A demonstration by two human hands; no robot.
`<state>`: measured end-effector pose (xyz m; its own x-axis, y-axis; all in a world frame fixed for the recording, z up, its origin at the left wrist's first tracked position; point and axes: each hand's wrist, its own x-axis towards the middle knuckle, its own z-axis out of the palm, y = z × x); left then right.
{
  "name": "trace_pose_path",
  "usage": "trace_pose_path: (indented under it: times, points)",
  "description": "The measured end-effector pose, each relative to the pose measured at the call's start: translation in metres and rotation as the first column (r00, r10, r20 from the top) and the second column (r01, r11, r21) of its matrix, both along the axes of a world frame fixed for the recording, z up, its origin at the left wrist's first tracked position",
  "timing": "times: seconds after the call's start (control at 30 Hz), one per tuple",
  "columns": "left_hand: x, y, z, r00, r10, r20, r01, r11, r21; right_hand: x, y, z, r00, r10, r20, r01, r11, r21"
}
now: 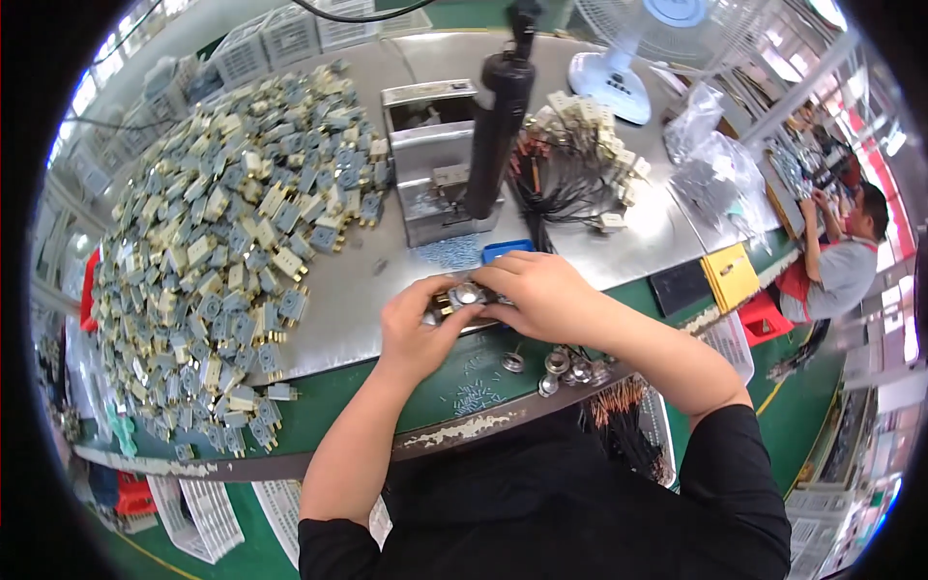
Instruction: Assembling electronic components and wiring onto a baseplate using an electric screwdriver.
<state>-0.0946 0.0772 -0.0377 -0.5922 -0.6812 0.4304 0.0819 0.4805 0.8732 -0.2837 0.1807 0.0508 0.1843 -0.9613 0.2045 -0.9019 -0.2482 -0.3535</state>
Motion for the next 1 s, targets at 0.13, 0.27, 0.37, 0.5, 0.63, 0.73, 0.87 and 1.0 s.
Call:
trace_pose_path:
  times: [0.13, 0.27, 0.37, 0.5, 0.63, 0.73, 0.87, 1.0]
  points:
    - [0.000, 0.002, 0.009, 0.995, 0.080, 0.061, -0.072, 0.988, -0.135, -0.002, -0.002, -0.010, 0.997, -0.019, -0.076, 0.010, 0.993, -0.121]
    - [-0.001, 0.004, 0.020, 0.994, 0.076, 0.073, -0.070, 0.995, -0.077, 0.000, -0.003, -0.005, 0.994, -0.079, -0.076, 0.072, 0.993, -0.089]
    - [0.001, 0.004, 0.020, 0.993, 0.106, 0.051, -0.102, 0.991, -0.091, 0.004, -0.004, 0.004, 0.993, -0.115, -0.001, 0.115, 0.993, -0.007]
    - [0.001, 0.011, 0.019, 0.984, 0.168, 0.058, -0.170, 0.985, 0.023, -0.012, -0.011, -0.002, 0.999, 0.031, 0.021, -0.029, 0.995, -0.092]
    - [-0.003, 0.013, 0.023, 0.997, 0.071, -0.043, -0.073, 0.997, -0.036, -0.051, -0.012, 0.000, 0.960, 0.191, -0.204, -0.245, 0.928, -0.281]
    - [-0.001, 0.005, 0.025, 0.998, -0.045, -0.044, 0.030, 0.956, -0.292, -0.109, -0.023, 0.005, 0.996, -0.014, -0.090, -0.051, 0.736, -0.675]
    - [0.001, -0.002, 0.014, 0.985, -0.171, 0.007, 0.154, 0.866, -0.476, -0.174, -0.047, -0.001, 0.710, -0.469, 0.526, 0.704, 0.470, -0.532]
    - [0.000, -0.006, 0.015, 0.957, -0.281, 0.073, 0.290, 0.900, -0.325, -0.223, -0.048, -0.028, 0.629, -0.696, 0.346, 0.738, 0.396, -0.546]
